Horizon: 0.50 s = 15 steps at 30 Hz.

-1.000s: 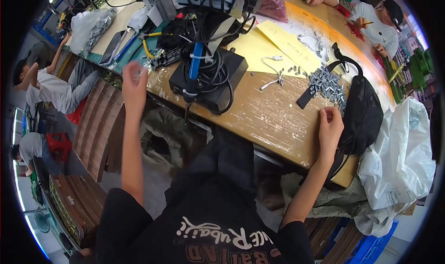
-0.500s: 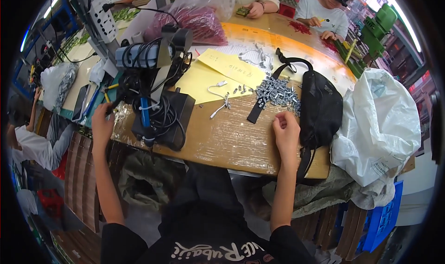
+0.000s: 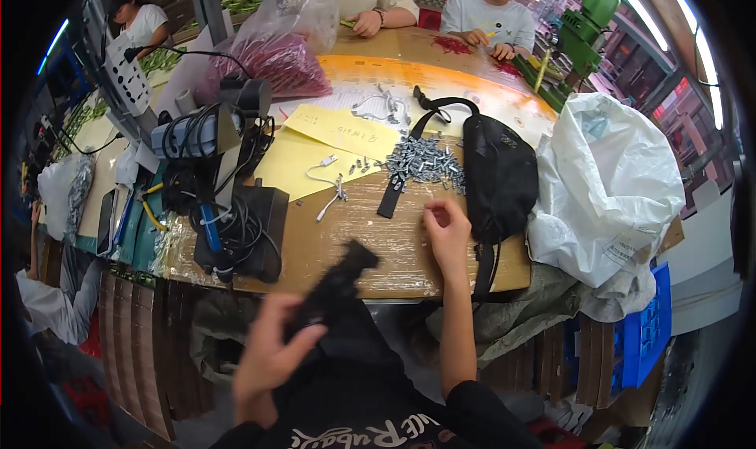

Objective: The person assembles small plastic and metal components, including a plastic case, screws, wires, and internal electronics, at a manufacturing workbench. The assembly is performed using a soldering iron and by hand.

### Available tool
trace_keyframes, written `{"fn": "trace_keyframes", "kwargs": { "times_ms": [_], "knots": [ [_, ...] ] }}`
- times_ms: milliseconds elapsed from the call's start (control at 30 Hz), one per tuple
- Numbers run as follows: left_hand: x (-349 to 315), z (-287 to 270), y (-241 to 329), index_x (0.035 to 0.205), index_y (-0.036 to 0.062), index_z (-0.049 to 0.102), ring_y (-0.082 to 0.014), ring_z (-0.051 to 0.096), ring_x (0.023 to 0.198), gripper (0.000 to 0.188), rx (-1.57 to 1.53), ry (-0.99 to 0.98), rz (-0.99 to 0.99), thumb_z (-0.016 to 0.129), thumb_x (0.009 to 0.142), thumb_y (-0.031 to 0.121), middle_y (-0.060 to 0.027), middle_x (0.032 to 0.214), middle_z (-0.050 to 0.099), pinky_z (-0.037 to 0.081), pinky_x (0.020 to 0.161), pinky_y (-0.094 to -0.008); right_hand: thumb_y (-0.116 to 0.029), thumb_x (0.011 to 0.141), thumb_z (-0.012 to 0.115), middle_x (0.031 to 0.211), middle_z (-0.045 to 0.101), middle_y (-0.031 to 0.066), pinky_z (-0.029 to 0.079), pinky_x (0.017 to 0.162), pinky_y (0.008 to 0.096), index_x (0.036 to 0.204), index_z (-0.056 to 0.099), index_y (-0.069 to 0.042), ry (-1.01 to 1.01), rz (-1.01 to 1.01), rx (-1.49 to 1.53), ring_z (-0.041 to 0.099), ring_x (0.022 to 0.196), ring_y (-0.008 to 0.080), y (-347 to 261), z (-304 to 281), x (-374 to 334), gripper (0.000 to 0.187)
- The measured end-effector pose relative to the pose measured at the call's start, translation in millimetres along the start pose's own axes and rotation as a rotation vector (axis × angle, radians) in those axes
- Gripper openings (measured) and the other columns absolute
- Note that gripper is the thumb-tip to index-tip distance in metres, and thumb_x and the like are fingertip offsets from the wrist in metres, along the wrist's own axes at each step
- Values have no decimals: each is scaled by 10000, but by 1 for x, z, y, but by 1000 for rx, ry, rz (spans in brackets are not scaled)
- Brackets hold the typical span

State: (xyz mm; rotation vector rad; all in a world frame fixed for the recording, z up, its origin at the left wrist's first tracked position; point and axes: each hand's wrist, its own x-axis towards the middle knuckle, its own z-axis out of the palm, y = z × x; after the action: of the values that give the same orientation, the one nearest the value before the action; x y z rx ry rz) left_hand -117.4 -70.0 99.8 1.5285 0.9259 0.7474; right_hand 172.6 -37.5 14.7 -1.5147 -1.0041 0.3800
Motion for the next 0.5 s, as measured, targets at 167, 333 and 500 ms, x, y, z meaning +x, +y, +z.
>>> {"fn": "trace_keyframes", "kwargs": {
  "times_ms": [167,333,500],
  "knots": [
    [67,58,-27,1019,10,457,-183,583,768,310,127,-278,118,612,781,135,-131,850,592,444,688,-287,11,790,553,821,591,62,493,656,243,881,561,30,-50,167,540,592,703,129,-14,3,-14,93],
    [108,78,-23,1067,45,478,-205,575,649,356,70,-26,225,625,749,107,-107,743,578,443,608,-304,14,786,561,831,588,64,470,697,225,887,563,27,-75,242,454,584,741,118,-13,-1,-18,102],
    [136,95,-54,1105,90,441,-71,527,596,406,-528,173,-98,642,753,80,-35,746,562,403,455,-182,23,783,559,814,570,37,436,654,196,863,550,21,-29,209,292,561,732,76,-2,8,-20,81]
  ]
}}
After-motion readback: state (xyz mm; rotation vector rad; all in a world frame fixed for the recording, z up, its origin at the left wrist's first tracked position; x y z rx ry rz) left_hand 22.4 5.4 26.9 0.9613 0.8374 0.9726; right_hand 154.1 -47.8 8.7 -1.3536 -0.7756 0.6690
